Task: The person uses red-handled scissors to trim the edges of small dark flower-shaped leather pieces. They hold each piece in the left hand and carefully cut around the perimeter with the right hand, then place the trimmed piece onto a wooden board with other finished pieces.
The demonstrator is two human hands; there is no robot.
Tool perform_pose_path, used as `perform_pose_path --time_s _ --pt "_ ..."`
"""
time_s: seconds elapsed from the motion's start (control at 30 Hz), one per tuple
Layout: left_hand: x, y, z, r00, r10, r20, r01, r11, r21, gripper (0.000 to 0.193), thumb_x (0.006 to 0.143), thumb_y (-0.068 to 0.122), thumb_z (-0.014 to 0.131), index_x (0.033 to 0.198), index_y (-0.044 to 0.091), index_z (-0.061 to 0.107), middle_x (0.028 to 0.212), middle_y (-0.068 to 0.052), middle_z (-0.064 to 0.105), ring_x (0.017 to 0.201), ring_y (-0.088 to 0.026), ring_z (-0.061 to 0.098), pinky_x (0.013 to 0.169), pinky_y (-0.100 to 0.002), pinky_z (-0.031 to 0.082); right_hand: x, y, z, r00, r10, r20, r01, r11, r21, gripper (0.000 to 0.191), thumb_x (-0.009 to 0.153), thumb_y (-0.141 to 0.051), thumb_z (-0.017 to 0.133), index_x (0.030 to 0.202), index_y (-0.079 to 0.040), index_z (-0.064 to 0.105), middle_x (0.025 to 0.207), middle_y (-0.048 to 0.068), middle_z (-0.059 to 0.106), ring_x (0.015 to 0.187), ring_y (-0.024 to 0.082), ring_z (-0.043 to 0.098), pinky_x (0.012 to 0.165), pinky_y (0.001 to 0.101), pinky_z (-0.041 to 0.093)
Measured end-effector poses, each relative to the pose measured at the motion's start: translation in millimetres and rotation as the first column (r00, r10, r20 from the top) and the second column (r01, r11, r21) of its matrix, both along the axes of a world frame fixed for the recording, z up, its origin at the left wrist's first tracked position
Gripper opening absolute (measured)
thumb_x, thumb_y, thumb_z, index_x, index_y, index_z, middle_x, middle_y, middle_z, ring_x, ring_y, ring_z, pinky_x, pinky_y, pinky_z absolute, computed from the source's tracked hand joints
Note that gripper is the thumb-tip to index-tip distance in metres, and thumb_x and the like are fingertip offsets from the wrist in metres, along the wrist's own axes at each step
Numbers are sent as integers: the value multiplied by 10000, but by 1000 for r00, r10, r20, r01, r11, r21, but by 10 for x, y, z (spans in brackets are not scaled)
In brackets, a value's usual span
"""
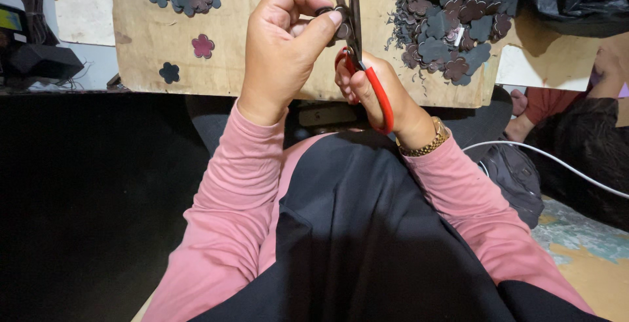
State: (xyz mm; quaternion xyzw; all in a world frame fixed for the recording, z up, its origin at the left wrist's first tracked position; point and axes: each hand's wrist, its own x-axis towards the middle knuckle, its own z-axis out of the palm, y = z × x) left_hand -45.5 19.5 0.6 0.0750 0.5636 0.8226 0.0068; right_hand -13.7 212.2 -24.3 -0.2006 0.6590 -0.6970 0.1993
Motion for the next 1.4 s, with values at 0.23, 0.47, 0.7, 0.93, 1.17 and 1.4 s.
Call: perform_pose_path --time_s 0.23,0.47,0.7,0.93,1.17,1.4 --pt "-29 -4 -109 1000 -3 -9 3 1000 -12 163 995 -59 705 1083 13 589 1014 -29 658 886 -64 673 773 -196 568 -1 33 -99 998 11 62 -7 999 -50 629 1016 -679 535 1036 -51 508 903 -20 497 730 50 440 640 196 396" --pt "-80 -10 -310 998 -12 -55 13 1000 28 183 1026 -79 702 1143 4 590 1057 -38 654 884 -59 650 805 -189 561 -63 46 -334 999 18 45 -16 999 -46 635 1021 -675 533 1061 -41 520 889 -22 487 738 51 445 638 200 398" --pt "-41 -6 -303 998 -6 -64 10 998 55 247 1027 -99 690 1221 0 574 1101 -47 656 921 -60 648 857 -203 574 -28 61 -320 999 5 41 -4 999 -35 627 1025 -670 532 1031 -44 518 876 -18 487 723 56 439 627 205 397" --pt "-17 -27 -270 998 -1 -62 4 999 47 274 1042 -86 689 1264 6 558 1106 -45 644 930 -56 645 848 -191 563 6 59 -342 997 6 77 -4 1000 -28 620 1022 -669 533 1013 -50 523 833 -24 469 700 53 404 603 204 358" --pt "20 -78 -209 1000 -2 -6 2 999 -48 358 1043 -18 686 1349 43 510 1100 -52 667 908 -101 736 696 -189 535 9 48 -389 997 -6 71 7 1000 -17 599 1028 -654 533 1008 -55 527 816 -25 485 676 47 419 584 201 364" --pt "-3 -88 -295 999 -2 -34 2 1000 -16 358 1068 -34 676 1372 31 498 1058 -74 676 883 -97 716 665 -180 514 1 53 -468 996 -13 89 14 1000 -11 587 1025 -640 543 1007 -54 539 797 -25 493 656 43 420 570 197 359"
